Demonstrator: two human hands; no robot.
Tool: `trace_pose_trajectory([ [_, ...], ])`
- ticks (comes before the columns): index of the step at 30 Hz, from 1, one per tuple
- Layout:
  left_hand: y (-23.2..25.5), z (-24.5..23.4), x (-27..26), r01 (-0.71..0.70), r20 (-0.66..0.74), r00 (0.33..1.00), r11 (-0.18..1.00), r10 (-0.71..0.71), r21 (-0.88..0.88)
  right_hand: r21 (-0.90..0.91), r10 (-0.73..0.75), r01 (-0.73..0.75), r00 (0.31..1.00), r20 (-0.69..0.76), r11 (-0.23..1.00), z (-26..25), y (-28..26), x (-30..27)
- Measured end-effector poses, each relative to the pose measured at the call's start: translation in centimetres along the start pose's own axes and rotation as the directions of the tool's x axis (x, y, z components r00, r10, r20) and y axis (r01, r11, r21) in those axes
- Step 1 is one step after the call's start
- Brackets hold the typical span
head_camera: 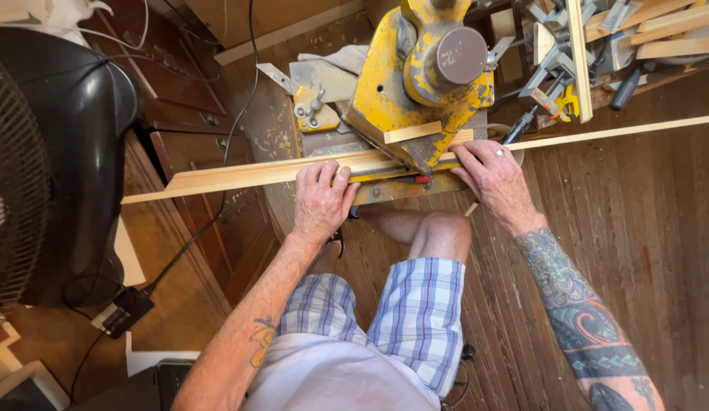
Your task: Processing thin wooden strips through a machine and recording measurements on a notepad.
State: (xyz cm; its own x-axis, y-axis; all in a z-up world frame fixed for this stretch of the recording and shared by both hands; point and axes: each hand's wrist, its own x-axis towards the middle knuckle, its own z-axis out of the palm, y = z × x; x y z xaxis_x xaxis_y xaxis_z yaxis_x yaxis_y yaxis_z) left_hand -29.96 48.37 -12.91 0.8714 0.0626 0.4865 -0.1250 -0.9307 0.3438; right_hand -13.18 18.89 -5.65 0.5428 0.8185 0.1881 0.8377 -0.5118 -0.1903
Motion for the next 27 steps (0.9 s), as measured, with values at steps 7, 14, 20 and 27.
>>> trace_pose_trajectory([
  [7,0.0,0.5,-0.5,-0.002,-0.001,1.0,1.0,0.002,0.012,0.006,0.02,-0.02,1.0,0.011,1.0,-0.1,0.0,-0.3],
  [14,0.0,-0.2,-0.1,0.007,0.007,1.0,1.0,-0.007,0.008,-0.005,0.027,-0.027,0.999,0.033,1.0,-0.4,0.1,-0.1],
  [20,0.2,-0.1,-0.4,0.032,0.087,0.996,0.999,-0.033,0.015,0.013,0.04,-0.041,0.994,0.097,0.999,-0.3,0.4,-0.1],
  [27,0.6,-0.9,-0.4,0.047,0.146,0.988,0.998,-0.053,0.047,0.056,0.063,-0.073,0.984,0.166,0.996,-2.2,-0.5,1.1],
])
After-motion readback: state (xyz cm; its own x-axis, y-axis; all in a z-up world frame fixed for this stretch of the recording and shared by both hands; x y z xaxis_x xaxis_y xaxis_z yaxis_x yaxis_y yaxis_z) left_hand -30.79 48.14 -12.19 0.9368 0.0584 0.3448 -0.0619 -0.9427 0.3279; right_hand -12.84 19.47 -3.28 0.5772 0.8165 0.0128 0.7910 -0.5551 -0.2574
